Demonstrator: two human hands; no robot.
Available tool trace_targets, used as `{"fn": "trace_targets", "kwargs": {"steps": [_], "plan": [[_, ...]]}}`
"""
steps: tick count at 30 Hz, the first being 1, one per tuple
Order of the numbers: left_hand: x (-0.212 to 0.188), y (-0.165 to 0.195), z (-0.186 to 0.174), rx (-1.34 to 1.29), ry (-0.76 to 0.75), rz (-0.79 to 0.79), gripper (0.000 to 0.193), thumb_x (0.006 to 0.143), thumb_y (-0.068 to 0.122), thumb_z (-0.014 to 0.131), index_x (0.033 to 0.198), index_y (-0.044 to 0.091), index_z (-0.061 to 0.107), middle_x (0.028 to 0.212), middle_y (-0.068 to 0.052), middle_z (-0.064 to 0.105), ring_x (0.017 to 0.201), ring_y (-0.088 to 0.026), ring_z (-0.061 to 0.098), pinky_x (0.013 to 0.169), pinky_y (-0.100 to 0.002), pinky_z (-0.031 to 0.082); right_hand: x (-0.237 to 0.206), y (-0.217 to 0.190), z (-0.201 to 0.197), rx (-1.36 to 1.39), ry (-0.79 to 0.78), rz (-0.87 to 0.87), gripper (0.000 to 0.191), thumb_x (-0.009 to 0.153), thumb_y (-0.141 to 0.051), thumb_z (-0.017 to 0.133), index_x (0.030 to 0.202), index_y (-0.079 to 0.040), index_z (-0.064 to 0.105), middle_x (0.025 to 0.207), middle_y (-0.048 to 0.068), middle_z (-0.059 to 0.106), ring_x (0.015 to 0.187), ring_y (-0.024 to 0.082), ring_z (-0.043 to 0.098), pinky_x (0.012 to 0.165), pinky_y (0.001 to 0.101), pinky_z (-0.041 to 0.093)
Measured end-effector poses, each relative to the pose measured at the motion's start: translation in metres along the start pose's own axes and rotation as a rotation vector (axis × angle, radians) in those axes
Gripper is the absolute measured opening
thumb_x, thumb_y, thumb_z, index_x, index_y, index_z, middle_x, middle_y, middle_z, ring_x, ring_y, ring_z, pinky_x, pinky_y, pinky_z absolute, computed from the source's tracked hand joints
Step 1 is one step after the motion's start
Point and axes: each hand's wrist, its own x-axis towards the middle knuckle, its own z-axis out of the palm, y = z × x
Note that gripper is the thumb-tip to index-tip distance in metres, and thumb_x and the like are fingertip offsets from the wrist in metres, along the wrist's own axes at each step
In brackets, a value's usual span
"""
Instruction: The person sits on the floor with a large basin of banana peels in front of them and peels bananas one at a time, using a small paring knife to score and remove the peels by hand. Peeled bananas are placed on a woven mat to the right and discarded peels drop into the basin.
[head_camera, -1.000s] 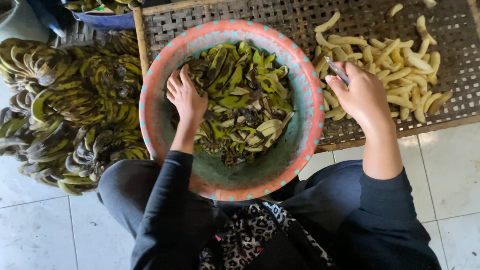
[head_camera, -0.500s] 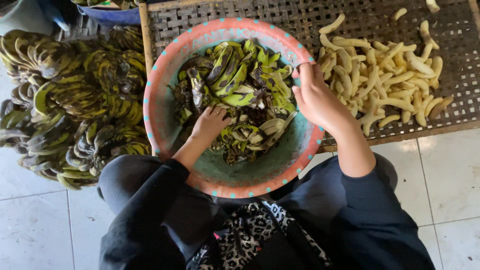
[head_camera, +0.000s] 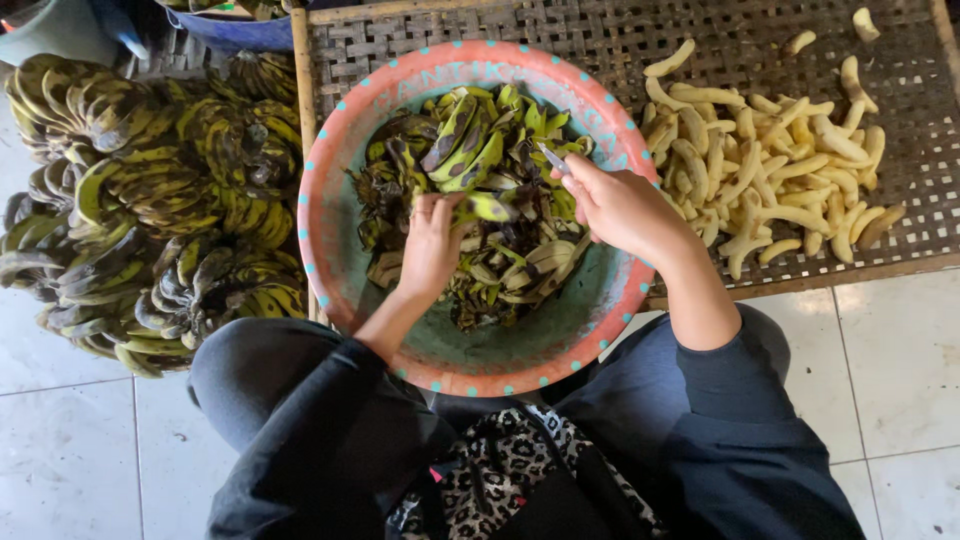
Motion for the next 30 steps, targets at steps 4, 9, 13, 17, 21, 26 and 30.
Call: {"fn": "trace_targets", "kwargs": {"steps": [4, 9, 13, 17, 21, 26, 30], "plan": [[0.014, 0.025, -0.005, -0.414, -0.004, -0.364, 0.033, 0.1, 0.014, 0.068, 0.123, 0.0, 0.05, 0.106, -0.019, 0.059, 0.088, -0.032, 0.06, 0.075, -0.041, 0.05, -0.001, -0.015, 0.006, -0.239, 0.151, -0.06, 0.032, 0.107, -0.036, 0.054, 0.135, -0.021, 0.055, 0.074, 0.014, 0.069, 0.064, 0.032, 0.066, 0.057, 0.0465, 0.049], [0.017, 0.054, -0.009, -0.513, 0.049, -0.361, 0.03, 0.105, 0.015, 0.064, 0.124, 0.0, 0.046, 0.102, -0.02, 0.065, 0.085, -0.031, 0.063, 0.077, -0.039, 0.053, -0.009, -0.03, 0.036, -0.348, 0.58, -0.473, 0.056, 0.099, -0.015, 0.065, 0.153, -0.026, 0.052, 0.081, 0.005, 0.067, 0.067, 0.024, 0.065, 0.058, 0.0382, 0.053], [0.02, 0.076, -0.013, -0.546, 0.013, -0.32, 0.031, 0.104, 0.015, 0.063, 0.125, 0.0, 0.045, 0.104, -0.023, 0.064, 0.087, -0.034, 0.063, 0.078, -0.042, 0.052, -0.01, -0.028, 0.045, -0.489, 0.7, -0.49, 0.065, 0.094, -0.008, 0.07, 0.155, -0.018, 0.051, 0.089, 0.004, 0.064, 0.076, 0.023, 0.064, 0.062, 0.0357, 0.053], [0.02, 0.095, -0.021, -0.532, -0.05, -0.359, 0.035, 0.105, 0.016, 0.063, 0.128, -0.001, 0.042, 0.106, -0.026, 0.063, 0.093, -0.041, 0.064, 0.078, -0.044, 0.051, -0.011, -0.023, 0.042, -0.558, 0.722, -0.469, 0.062, 0.091, -0.006, 0.071, 0.151, -0.015, 0.054, 0.089, 0.004, 0.064, 0.077, 0.023, 0.063, 0.061, 0.0361, 0.052], [0.021, 0.1, -0.027, -0.33, 0.039, -0.203, 0.04, 0.103, 0.014, 0.064, 0.132, -0.003, 0.042, 0.117, -0.03, 0.06, 0.104, -0.05, 0.06, 0.082, -0.05, 0.051, -0.013, -0.02, 0.041, -0.499, 0.701, -0.504, 0.055, 0.091, -0.004, 0.07, 0.144, -0.01, 0.056, 0.097, 0.007, 0.066, 0.083, 0.026, 0.066, 0.065, 0.0377, 0.053], [0.018, 0.099, -0.027, -0.26, -0.016, -0.198, 0.042, 0.102, 0.016, 0.065, 0.132, -0.004, 0.043, 0.118, -0.028, 0.061, 0.101, -0.048, 0.062, 0.079, -0.05, 0.053, -0.01, -0.018, 0.044, -0.417, 0.691, -0.515, 0.043, 0.09, -0.003, 0.071, 0.13, -0.003, 0.055, 0.105, 0.011, 0.069, 0.088, 0.029, 0.067, 0.069, 0.0398, 0.055], [0.017, 0.097, -0.028, -0.185, -0.034, -0.133, 0.042, 0.101, 0.019, 0.066, 0.13, -0.003, 0.046, 0.117, -0.025, 0.062, 0.099, -0.045, 0.064, 0.077, -0.047, 0.055, -0.005, -0.016, 0.049, -0.362, 0.623, -0.494, 0.044, 0.087, -0.006, 0.074, 0.124, -0.003, 0.051, 0.102, 0.012, 0.07, 0.088, 0.032, 0.069, 0.068, 0.041, 0.055]]}}
